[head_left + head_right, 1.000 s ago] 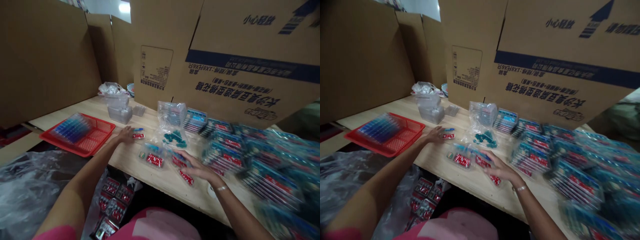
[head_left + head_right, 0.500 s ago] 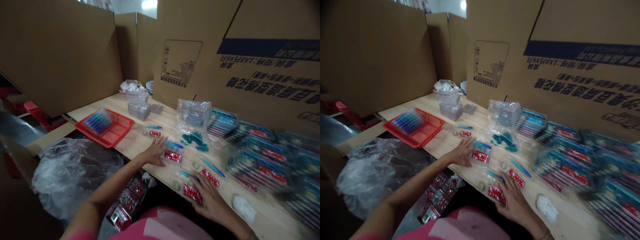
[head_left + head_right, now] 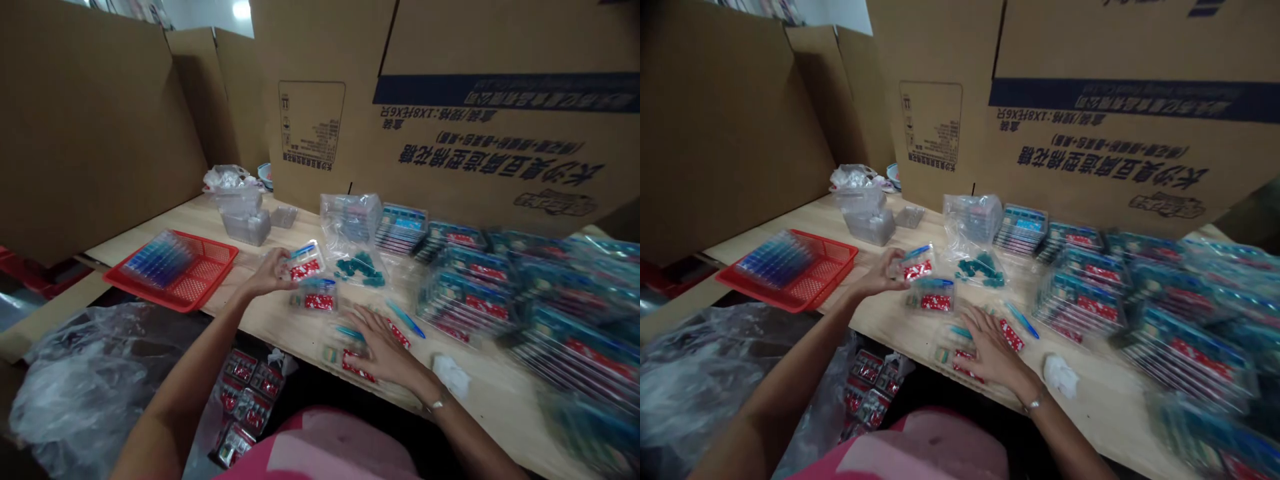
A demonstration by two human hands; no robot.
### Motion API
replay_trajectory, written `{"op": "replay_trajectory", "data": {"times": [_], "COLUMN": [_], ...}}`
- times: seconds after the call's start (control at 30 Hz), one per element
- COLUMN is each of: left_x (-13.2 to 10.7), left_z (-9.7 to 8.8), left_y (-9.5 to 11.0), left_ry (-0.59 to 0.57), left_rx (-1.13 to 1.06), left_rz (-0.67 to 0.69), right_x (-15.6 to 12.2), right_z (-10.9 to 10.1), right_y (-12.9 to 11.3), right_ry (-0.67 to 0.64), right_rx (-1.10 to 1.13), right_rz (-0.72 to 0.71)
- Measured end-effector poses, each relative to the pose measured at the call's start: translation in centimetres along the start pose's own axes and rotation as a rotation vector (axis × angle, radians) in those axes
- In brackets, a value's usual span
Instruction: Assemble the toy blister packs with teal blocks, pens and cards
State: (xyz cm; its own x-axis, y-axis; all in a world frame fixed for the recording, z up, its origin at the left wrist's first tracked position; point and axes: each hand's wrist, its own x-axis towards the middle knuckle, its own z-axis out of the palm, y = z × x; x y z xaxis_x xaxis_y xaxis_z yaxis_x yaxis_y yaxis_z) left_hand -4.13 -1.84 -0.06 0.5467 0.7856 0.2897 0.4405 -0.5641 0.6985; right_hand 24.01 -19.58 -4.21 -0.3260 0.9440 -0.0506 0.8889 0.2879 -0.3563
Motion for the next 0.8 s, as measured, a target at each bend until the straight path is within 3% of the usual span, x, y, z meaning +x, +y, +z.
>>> {"op": "replay_trajectory", "data": {"times": [0.1,0.17,0.27,0.37,0.6,0.73,0.8], "left_x": [-3.3,-6.1,-9.5,-11.3,-10.5,-7.8,-5.5], "left_z": [-2.5,-3.1,-2.7,-1.8,-1.5,-0.4,0.8], "left_y": [-0.5,-1.2,-2.4,-3.6,-4.9,-3.4,-2.2], "left_ry": [0.023,-0.014,-0.076,-0.093,-0.143,-0.110,-0.189], "left_rx": [0.157,0.294,0.405,0.461,0.531,0.524,0.492], "left_rz": [-0.094,-0.155,-0.227,-0.273,-0.288,-0.110,0.005], "right_x": [4.9,8.1,11.5,12.8,11.1,8.7,7.3], "right_z": [-1.0,-1.4,-1.7,-2.1,-3.3,-4.0,-4.5], "right_y": [-0.6,-0.8,-0.6,-0.2,1.3,2.4,2.8], "right_ry": [0.027,-0.008,-0.048,-0.024,0.049,0.024,0.017], "right_rx": [0.008,0.003,-0.026,-0.001,0.243,0.381,0.395], "right_rz": [-0.060,-0.090,-0.162,-0.213,-0.216,-0.156,-0.131]}}
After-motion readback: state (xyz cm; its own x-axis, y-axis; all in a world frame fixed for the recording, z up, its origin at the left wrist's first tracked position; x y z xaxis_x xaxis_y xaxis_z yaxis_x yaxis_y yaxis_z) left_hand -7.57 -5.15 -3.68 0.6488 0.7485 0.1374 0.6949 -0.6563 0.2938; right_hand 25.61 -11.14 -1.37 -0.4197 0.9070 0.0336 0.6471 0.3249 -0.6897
